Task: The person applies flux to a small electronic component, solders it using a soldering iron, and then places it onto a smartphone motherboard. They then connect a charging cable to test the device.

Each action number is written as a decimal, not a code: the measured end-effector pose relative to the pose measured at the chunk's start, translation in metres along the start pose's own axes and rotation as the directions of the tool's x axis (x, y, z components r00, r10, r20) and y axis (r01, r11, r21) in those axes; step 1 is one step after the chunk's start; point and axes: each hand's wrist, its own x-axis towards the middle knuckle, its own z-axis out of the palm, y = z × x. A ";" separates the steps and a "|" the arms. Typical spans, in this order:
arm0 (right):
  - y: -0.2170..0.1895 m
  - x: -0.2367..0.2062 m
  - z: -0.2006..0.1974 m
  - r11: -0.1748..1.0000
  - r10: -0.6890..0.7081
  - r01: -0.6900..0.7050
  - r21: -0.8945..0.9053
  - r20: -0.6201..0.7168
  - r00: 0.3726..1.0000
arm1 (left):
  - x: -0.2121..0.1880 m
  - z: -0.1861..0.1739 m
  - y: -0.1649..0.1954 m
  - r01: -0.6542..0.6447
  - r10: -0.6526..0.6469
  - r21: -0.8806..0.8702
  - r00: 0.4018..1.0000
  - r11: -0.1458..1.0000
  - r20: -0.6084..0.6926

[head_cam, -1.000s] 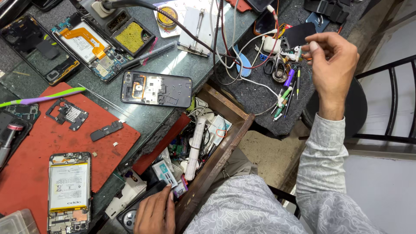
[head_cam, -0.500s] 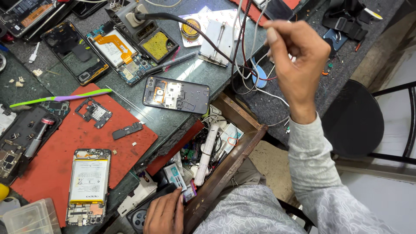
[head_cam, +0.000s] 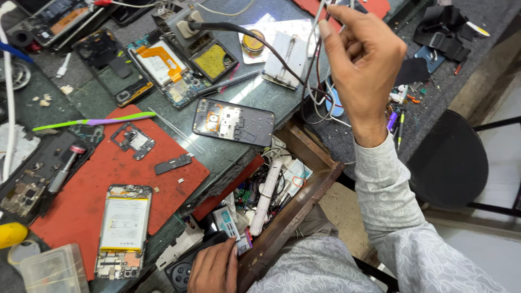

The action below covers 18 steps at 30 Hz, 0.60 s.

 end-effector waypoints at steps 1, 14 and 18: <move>-0.003 0.001 0.004 0.999 0.019 -0.019 -0.030 0.023 1.000 | -0.001 0.000 -0.002 0.006 -0.006 0.004 1.000 1.000 0.001; -0.059 0.006 -0.026 0.965 0.170 -0.180 0.191 0.070 0.983 | -0.016 -0.054 0.005 -0.215 0.200 -0.049 0.957 0.975 -0.212; -0.120 -0.023 -0.046 0.938 0.115 -0.148 0.314 0.123 0.986 | -0.020 -0.098 0.021 -0.261 0.219 -0.096 0.923 0.961 -0.317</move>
